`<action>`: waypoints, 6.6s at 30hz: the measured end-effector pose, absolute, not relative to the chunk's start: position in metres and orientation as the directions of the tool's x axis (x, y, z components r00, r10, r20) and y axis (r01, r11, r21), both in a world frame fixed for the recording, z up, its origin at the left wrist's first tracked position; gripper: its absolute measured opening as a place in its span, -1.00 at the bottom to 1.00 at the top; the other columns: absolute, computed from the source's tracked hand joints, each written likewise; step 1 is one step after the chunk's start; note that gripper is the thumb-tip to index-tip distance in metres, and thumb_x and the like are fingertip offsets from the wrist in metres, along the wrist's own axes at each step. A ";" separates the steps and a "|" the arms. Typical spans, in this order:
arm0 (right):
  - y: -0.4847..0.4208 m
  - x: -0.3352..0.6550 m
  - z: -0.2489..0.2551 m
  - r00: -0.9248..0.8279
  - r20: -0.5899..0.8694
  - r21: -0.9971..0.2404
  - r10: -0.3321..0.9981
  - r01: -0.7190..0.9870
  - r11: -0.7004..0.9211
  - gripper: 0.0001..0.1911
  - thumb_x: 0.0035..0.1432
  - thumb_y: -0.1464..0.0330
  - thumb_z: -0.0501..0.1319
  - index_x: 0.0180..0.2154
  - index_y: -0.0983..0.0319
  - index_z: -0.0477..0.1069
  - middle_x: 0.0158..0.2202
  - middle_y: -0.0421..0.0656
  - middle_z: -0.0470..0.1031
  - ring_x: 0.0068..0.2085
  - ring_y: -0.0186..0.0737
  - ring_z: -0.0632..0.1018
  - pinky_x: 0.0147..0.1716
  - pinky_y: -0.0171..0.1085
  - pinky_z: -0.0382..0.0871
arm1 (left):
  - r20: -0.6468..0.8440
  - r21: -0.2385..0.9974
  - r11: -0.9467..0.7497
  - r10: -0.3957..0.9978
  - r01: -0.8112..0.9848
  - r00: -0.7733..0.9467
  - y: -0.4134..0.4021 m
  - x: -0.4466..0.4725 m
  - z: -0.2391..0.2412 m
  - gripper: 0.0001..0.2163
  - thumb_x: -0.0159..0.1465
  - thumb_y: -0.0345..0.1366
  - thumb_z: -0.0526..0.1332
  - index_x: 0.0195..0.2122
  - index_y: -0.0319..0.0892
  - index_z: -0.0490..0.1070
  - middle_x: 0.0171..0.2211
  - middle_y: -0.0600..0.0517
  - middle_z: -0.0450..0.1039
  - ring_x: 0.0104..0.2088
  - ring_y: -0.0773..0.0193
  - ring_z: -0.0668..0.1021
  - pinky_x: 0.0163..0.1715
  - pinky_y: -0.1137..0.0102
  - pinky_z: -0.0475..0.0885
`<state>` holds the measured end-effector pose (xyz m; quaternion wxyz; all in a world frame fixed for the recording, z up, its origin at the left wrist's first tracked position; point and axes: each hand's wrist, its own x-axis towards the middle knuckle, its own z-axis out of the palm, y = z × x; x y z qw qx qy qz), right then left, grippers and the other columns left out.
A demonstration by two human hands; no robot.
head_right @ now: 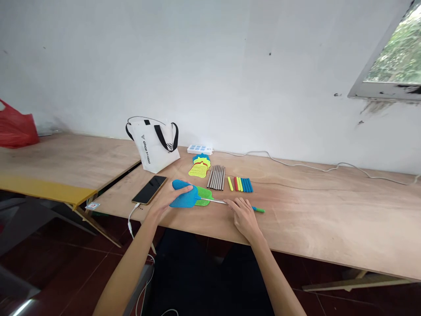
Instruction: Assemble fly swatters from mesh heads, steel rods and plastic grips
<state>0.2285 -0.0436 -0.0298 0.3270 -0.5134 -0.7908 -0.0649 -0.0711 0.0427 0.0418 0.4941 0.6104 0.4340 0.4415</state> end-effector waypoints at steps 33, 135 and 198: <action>-0.043 0.215 -0.031 -0.335 0.511 -0.194 0.792 0.852 0.486 -0.65 0.44 0.43 -0.06 -0.10 0.15 0.50 -0.24 -0.10 0.56 -0.21 -0.16 0.55 -0.22 -0.24 0.38 | 0.062 0.998 -0.068 0.942 0.006 0.330 0.027 -0.015 0.015 -0.69 0.11 0.02 0.41 -0.30 -0.11 0.58 -0.24 0.03 0.61 -0.16 0.11 0.60 -0.17 0.34 0.49; -0.029 0.290 -0.045 -0.075 0.345 -0.384 0.936 0.898 0.214 -0.62 0.39 -0.02 -0.02 -0.28 0.08 0.34 -0.13 -0.13 0.50 -0.07 -0.06 0.52 -0.02 -0.04 0.37 | 0.311 0.447 -0.492 0.869 0.747 0.386 0.079 -0.085 -0.028 -0.66 0.45 -0.05 0.07 0.14 -0.03 0.42 0.25 -0.04 0.38 0.24 0.00 0.37 0.25 0.07 0.26; -0.035 0.285 -0.036 -0.119 0.356 -0.360 0.927 0.898 0.254 -0.71 0.37 0.06 0.07 -0.10 -0.01 0.49 0.02 -0.15 0.51 0.10 0.00 0.49 0.10 0.04 0.37 | 0.327 0.457 -0.496 0.865 0.738 0.380 0.080 -0.084 -0.029 -0.70 0.43 -0.10 0.11 0.10 -0.04 0.43 0.22 -0.04 0.40 0.23 -0.02 0.39 0.25 0.03 0.28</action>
